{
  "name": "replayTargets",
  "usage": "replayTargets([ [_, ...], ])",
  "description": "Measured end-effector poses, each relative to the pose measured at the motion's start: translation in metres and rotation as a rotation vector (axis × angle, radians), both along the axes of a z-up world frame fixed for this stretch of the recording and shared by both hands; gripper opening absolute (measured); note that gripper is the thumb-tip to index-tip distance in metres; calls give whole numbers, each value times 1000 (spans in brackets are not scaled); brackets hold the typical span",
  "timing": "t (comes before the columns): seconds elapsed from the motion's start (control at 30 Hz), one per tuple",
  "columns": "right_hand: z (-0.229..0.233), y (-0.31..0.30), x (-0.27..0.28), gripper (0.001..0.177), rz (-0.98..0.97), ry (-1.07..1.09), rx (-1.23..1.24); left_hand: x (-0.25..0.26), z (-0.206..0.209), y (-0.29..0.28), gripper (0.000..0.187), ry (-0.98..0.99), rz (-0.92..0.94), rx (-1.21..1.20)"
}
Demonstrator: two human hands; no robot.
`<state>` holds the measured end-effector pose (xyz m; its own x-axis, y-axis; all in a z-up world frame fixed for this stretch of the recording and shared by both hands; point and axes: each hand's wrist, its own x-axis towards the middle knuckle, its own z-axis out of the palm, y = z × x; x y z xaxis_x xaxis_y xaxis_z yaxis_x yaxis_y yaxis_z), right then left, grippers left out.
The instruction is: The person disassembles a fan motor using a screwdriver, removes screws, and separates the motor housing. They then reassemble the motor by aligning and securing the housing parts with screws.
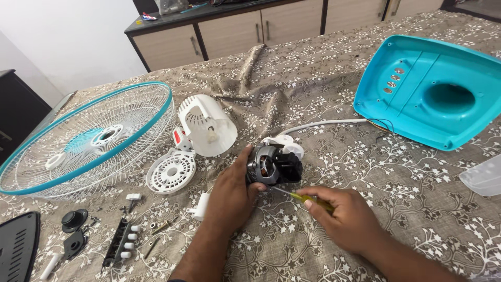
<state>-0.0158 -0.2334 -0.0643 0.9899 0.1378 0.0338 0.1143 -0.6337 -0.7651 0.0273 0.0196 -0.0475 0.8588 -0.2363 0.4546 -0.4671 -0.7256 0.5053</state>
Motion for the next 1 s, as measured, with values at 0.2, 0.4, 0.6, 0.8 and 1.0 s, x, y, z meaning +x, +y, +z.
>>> replayTargets([
  [0.2, 4, 3, -1, 34, 25, -48, -91, -2, -1, -2, 80, -45, -28, -47],
  [0.4, 10, 8, -1, 33, -39, 10, -100, -3, 2, -2, 79, -11, -22, -75],
  [0.6, 15, 8, 5, 32, -35, 106, -64, -2, 2, -2, 83, -89, -37, -56],
  [0.8, 21, 1, 29, 53, -48, 342, -44, 0, 1, 0, 106, 103, 44, -81],
  [1.0, 28, 6, 29, 41, -79, 275, -128, 4, -12, -6, 100, -68, 19, 27],
])
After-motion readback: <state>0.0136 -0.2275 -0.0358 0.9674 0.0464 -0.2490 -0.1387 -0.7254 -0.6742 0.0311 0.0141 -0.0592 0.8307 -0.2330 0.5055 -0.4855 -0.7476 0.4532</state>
